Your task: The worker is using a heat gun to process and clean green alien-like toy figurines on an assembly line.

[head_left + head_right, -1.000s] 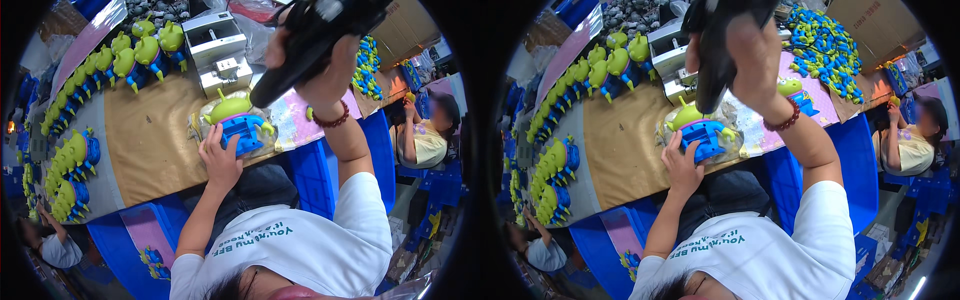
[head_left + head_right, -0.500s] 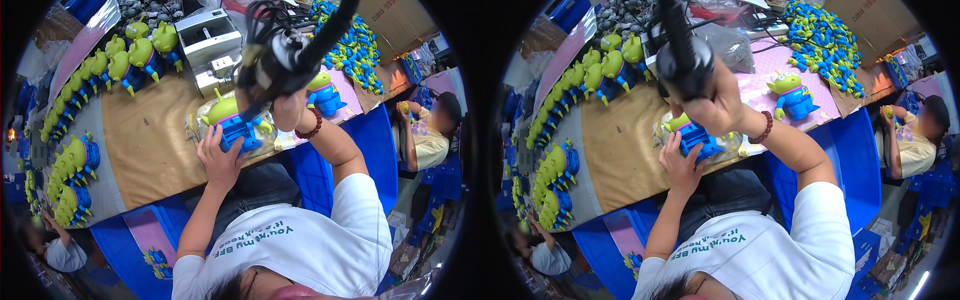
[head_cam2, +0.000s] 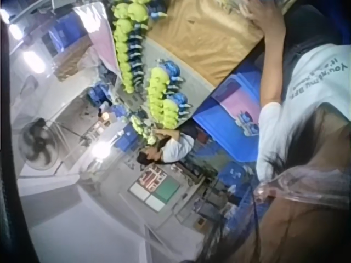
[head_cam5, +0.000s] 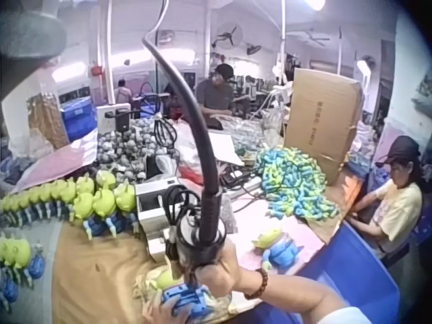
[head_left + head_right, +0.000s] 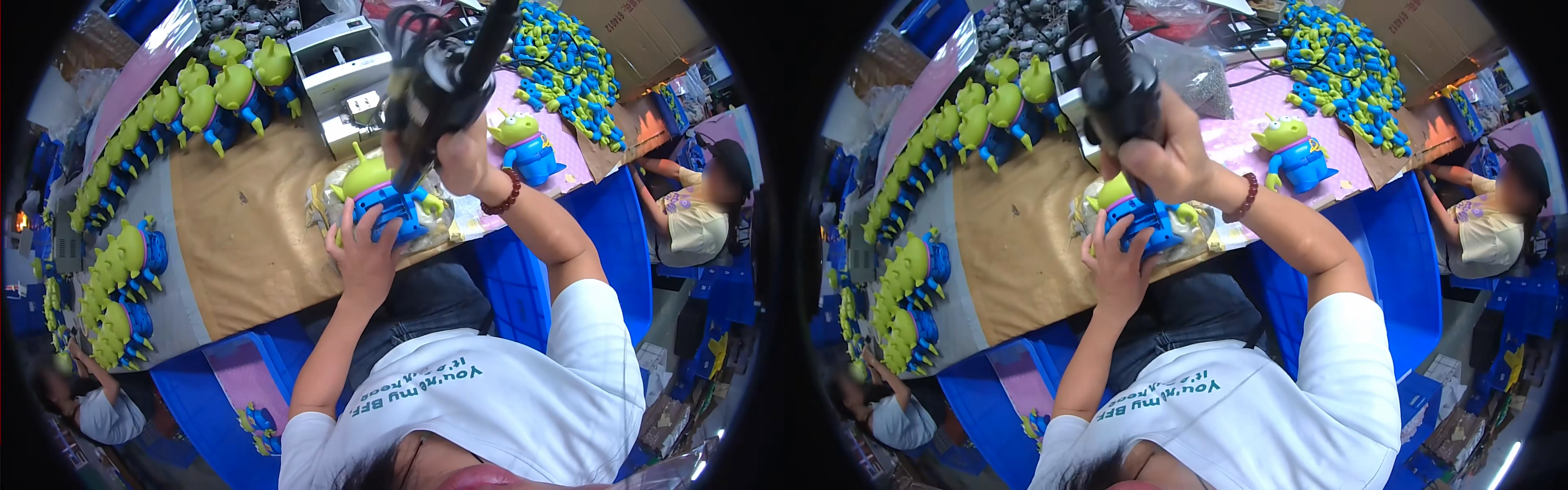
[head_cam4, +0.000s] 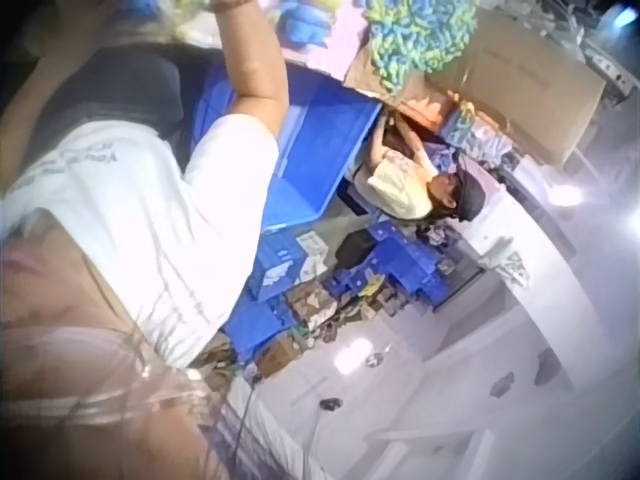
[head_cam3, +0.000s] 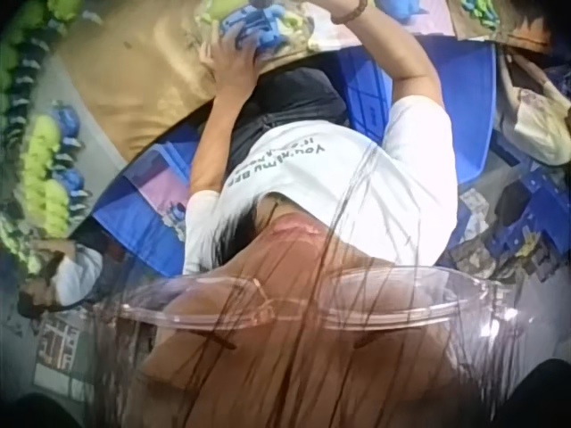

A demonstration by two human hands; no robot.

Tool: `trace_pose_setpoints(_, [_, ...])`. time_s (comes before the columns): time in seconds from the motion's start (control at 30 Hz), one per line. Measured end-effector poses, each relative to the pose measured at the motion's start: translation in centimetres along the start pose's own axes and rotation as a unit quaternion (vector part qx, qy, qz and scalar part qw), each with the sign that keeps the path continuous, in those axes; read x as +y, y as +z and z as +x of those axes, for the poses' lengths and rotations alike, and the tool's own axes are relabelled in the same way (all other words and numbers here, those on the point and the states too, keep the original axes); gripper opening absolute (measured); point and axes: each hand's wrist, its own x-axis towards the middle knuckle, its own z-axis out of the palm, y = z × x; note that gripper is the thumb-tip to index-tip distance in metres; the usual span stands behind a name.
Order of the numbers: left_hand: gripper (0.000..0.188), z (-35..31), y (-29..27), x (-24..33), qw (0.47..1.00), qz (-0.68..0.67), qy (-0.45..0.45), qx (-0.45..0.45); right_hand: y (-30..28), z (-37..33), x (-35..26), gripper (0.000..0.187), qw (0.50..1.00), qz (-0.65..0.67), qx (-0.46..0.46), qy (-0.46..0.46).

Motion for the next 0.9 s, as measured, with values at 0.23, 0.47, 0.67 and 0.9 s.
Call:
trace_pose_setpoints(0.23, [0.055, 0.4, 0.2, 0.1, 0.997, 0.075, 0.013, -0.003, -4.5, 4.5, -4.1, 0.047, 0.977, -0.138, 0.158, -0.028])
trace_pose_setpoints(0.47, [0.054, 0.7, 0.2, -0.6, 0.999, -0.028, -0.002, 0.024, -14.4, 2.3, 1.8, 0.040, 0.915, -0.218, 0.317, 0.125])
trace_pose_setpoints(0.67, [0.061, 2.6, -3.1, -0.1, 0.975, -0.197, -0.065, 0.073, -12.8, 4.6, 0.1, 0.037, 0.930, -0.134, 0.338, 0.055])
trace_pose_setpoints(0.9, [0.063, 2.7, -5.8, -0.4, 0.949, -0.267, -0.148, 0.077, -3.2, 14.0, 0.8, 0.036, 0.922, -0.064, 0.273, -0.266])
